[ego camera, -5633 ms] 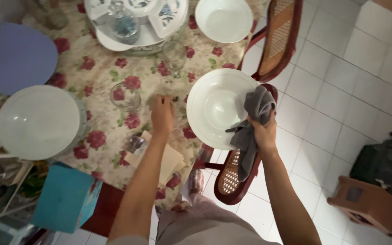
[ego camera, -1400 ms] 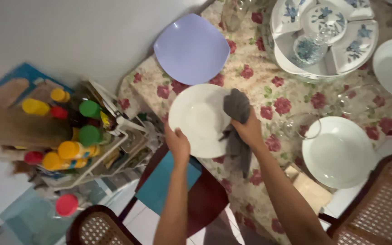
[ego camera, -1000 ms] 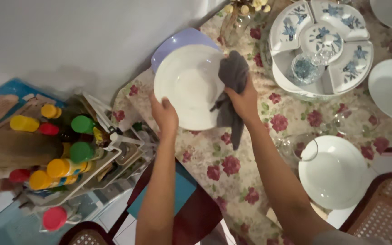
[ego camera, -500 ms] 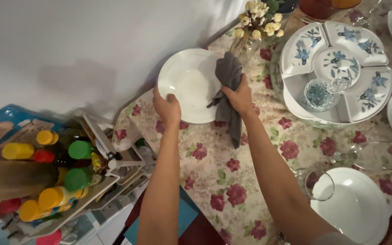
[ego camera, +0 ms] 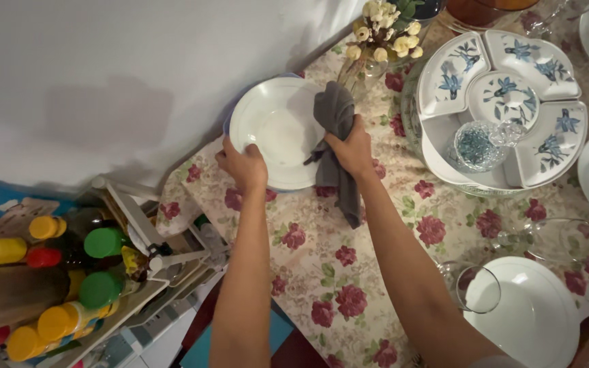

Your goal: The person wipes several white plates with a gray cloth, then places them on a dining table. They arrange cutlery wrapped in napkins beside each plate and adjust a chair. The table is covered with a floral tablecloth and already has glasses and other dishes.

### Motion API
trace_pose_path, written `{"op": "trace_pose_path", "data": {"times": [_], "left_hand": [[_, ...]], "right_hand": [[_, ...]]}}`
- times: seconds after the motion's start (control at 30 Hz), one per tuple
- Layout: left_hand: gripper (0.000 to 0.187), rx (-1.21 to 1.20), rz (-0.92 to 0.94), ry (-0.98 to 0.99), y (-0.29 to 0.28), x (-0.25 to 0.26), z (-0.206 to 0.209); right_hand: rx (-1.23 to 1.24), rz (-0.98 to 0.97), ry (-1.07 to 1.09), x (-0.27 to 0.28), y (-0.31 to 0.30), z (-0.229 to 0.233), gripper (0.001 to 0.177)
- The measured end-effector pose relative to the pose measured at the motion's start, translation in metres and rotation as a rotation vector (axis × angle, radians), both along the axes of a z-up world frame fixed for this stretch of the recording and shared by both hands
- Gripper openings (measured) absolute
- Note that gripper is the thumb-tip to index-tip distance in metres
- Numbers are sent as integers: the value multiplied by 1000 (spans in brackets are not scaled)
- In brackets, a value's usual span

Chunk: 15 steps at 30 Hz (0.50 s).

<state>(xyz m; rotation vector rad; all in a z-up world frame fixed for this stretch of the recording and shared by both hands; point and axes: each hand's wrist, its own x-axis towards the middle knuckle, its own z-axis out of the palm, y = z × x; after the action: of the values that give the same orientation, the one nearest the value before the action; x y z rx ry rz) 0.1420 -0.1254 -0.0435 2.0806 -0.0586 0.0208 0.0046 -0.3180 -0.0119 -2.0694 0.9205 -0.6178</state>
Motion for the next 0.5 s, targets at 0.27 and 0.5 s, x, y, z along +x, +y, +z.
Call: {"op": "trace_pose_path", "data": {"times": [0.27,0.5], "left_hand": [[60,-107,11,-57,3,-2,17],[49,127,72,-99,4,-6,34]], "right_hand": [[18,-80,-28,1,16,9,61],[19,-164,-83,-3,20,1,62]]}}
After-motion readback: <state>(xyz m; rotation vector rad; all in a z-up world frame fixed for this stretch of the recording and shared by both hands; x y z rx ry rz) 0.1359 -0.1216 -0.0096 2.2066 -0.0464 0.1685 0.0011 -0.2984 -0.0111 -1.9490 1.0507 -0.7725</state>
